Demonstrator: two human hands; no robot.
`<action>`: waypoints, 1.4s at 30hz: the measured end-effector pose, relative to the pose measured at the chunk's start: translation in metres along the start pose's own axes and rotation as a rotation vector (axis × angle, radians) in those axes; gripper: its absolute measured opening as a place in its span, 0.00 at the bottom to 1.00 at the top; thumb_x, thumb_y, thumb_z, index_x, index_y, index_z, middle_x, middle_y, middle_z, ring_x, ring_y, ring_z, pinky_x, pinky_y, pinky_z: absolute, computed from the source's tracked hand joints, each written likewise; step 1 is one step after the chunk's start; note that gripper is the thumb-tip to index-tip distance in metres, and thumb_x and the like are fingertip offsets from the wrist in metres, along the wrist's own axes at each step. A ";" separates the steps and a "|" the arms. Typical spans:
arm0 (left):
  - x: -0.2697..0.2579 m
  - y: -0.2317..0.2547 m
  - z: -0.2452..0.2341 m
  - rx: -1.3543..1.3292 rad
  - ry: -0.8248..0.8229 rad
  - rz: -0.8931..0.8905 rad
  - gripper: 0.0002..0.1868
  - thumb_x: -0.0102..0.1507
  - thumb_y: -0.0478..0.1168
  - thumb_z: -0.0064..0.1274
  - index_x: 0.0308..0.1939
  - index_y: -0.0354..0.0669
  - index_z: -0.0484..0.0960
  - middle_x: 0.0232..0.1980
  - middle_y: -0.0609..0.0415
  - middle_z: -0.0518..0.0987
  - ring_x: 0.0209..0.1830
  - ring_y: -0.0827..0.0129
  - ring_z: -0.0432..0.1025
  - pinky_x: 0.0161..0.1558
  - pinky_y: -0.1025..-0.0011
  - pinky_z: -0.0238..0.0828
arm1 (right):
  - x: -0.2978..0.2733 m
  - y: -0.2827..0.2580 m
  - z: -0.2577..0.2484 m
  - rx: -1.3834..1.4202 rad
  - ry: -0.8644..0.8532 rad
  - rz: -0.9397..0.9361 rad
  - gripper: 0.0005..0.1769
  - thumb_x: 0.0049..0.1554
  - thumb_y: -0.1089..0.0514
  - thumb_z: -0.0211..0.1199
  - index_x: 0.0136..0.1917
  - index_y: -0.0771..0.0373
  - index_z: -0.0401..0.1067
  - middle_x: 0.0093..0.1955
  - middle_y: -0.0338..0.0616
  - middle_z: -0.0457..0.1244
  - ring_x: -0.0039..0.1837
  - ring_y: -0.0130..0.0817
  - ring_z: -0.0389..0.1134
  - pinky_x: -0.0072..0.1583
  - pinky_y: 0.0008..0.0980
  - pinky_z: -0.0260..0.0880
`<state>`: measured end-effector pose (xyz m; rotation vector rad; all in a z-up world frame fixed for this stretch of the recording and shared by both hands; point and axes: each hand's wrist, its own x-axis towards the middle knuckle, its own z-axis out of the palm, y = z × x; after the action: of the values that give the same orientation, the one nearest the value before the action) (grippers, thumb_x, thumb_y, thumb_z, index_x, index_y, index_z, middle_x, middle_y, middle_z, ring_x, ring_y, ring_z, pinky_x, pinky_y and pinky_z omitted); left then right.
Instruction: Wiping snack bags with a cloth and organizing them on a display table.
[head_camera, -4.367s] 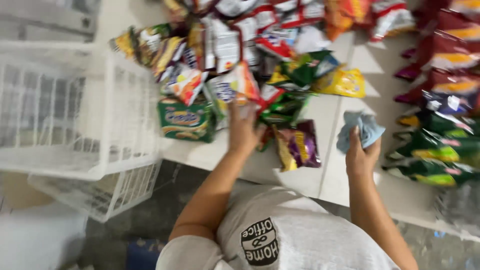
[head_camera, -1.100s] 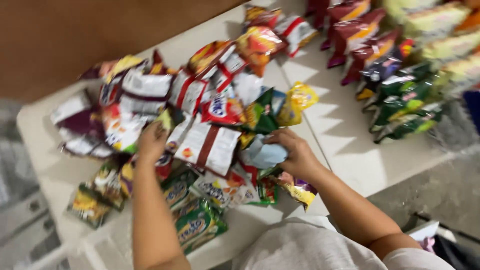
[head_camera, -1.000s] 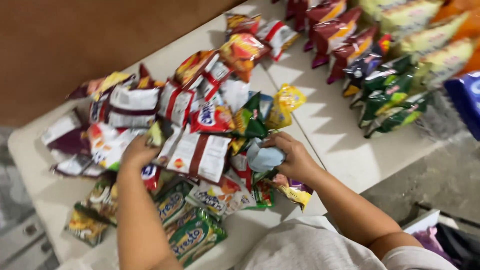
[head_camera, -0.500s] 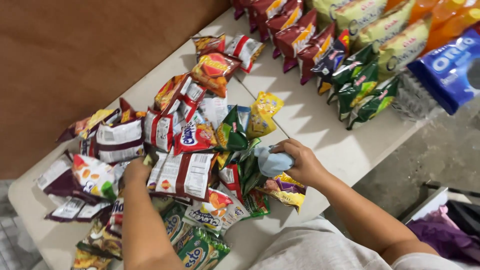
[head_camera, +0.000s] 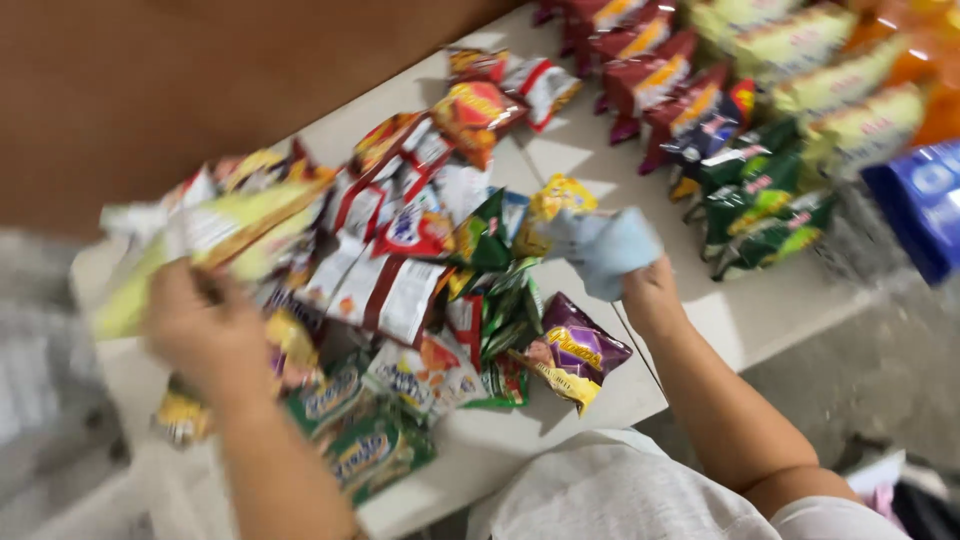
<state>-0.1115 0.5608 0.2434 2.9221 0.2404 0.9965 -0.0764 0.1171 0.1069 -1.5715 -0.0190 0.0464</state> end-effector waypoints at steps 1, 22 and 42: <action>-0.010 0.021 -0.003 -0.133 0.102 -0.060 0.08 0.62 0.29 0.62 0.45 0.36 0.83 0.38 0.44 0.79 0.37 0.45 0.75 0.44 0.57 0.72 | 0.001 -0.014 0.010 -0.087 -0.057 -0.123 0.32 0.53 0.66 0.48 0.71 0.66 0.67 0.59 0.47 0.66 0.56 0.36 0.67 0.58 0.31 0.67; -0.116 0.245 -0.023 -1.303 0.092 -0.511 0.05 0.65 0.32 0.56 0.44 0.36 0.82 0.33 0.48 0.83 0.34 0.69 0.76 0.42 0.68 0.75 | -0.007 -0.085 -0.045 -0.431 -0.318 -0.888 0.15 0.50 0.65 0.66 0.51 0.56 0.79 0.47 0.45 0.68 0.47 0.49 0.73 0.50 0.42 0.73; -0.129 0.282 -0.049 -1.318 -0.131 -0.471 0.24 0.58 0.40 0.68 0.54 0.42 0.73 0.44 0.54 0.75 0.45 0.69 0.68 0.50 0.68 0.69 | -0.018 -0.104 -0.097 -0.488 -0.519 -0.916 0.07 0.54 0.64 0.61 0.47 0.62 0.75 0.44 0.46 0.67 0.44 0.52 0.72 0.48 0.44 0.74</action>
<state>-0.2053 0.2609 0.2304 1.6015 0.1514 0.5219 -0.0885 0.0191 0.2112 -1.8564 -1.2232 -0.2911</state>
